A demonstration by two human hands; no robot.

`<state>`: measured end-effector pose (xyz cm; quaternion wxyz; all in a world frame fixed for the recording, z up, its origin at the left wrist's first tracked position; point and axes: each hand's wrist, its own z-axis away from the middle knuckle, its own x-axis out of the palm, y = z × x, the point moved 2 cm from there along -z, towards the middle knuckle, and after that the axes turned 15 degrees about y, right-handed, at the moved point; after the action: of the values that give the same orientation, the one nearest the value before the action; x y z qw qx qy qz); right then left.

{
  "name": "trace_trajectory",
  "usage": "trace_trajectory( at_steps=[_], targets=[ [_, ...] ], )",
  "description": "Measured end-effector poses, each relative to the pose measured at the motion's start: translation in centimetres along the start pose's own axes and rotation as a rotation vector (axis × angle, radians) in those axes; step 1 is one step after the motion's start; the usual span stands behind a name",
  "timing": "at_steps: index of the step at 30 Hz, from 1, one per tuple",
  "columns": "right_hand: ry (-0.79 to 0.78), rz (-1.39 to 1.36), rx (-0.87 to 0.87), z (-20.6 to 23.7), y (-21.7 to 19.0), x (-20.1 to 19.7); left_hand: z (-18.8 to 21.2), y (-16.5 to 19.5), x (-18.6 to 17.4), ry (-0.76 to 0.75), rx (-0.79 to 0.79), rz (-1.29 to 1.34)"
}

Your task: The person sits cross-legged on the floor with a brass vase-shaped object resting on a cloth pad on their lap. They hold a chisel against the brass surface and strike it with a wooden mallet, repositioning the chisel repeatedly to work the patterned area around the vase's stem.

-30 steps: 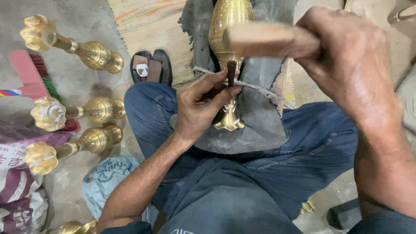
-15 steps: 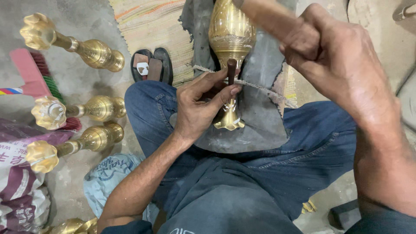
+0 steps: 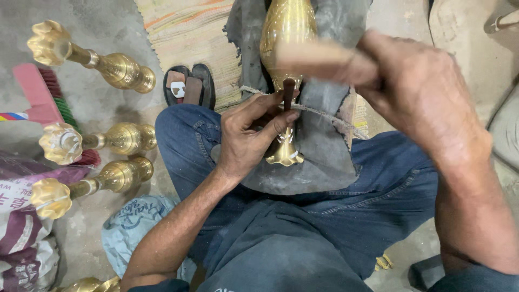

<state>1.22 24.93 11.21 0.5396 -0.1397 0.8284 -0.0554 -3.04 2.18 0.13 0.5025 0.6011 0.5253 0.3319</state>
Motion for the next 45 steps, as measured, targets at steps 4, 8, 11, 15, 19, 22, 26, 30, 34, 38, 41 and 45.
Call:
trace_trajectory(
  at_steps=[4, 8, 11, 15, 19, 22, 26, 30, 34, 38, 41, 45],
  targets=[
    [-0.018, -0.015, 0.053, 0.0, 0.0, 0.1, 0.1, 0.2, 0.0, -0.009, -0.001, 0.025],
    [0.002, 0.020, 0.033, 0.1, -0.1, 0.1, 0.0, 0.3, 0.0, -0.003, -0.006, -0.062],
    [-0.085, -0.034, 0.240, 0.2, 0.4, 0.2, -0.1, 0.4, 0.1, -0.007, 0.024, 0.061],
    [0.072, 0.167, -0.165, 0.1, -0.3, -0.1, 0.0, 0.2, 0.1, -0.016, -0.014, 0.041],
    [-0.070, 0.028, 0.220, -0.1, 0.0, -0.1, 0.0, 0.1, 0.2, -0.003, -0.005, 0.040],
    [0.005, 0.136, 0.019, -0.3, -0.7, -0.4, 0.1, 0.1, 0.2, -0.014, -0.017, 0.025],
    [-0.003, 0.184, 0.011, -0.3, -0.9, -0.5, -0.1, 0.3, 0.2, 0.006, 0.006, -0.038],
    [-0.077, -0.098, 0.338, 0.1, -0.2, -0.5, 0.1, 0.6, 0.1, -0.015, -0.025, 0.008],
    [0.032, 0.180, -0.073, 0.3, -0.7, -0.8, 0.0, 0.6, 0.1, -0.018, -0.047, -0.039],
    [0.007, 0.085, 0.005, 0.3, -0.5, -0.6, -0.1, 0.6, 0.2, -0.005, -0.003, 0.013],
    [0.035, 0.100, -0.021, 0.2, -0.5, -0.7, 0.1, 0.5, 0.1, -0.024, -0.013, -0.022],
    [-0.059, 0.088, 0.057, 0.2, -0.5, -0.6, 0.1, 0.3, 0.1, -0.024, -0.021, 0.048]
  ],
)
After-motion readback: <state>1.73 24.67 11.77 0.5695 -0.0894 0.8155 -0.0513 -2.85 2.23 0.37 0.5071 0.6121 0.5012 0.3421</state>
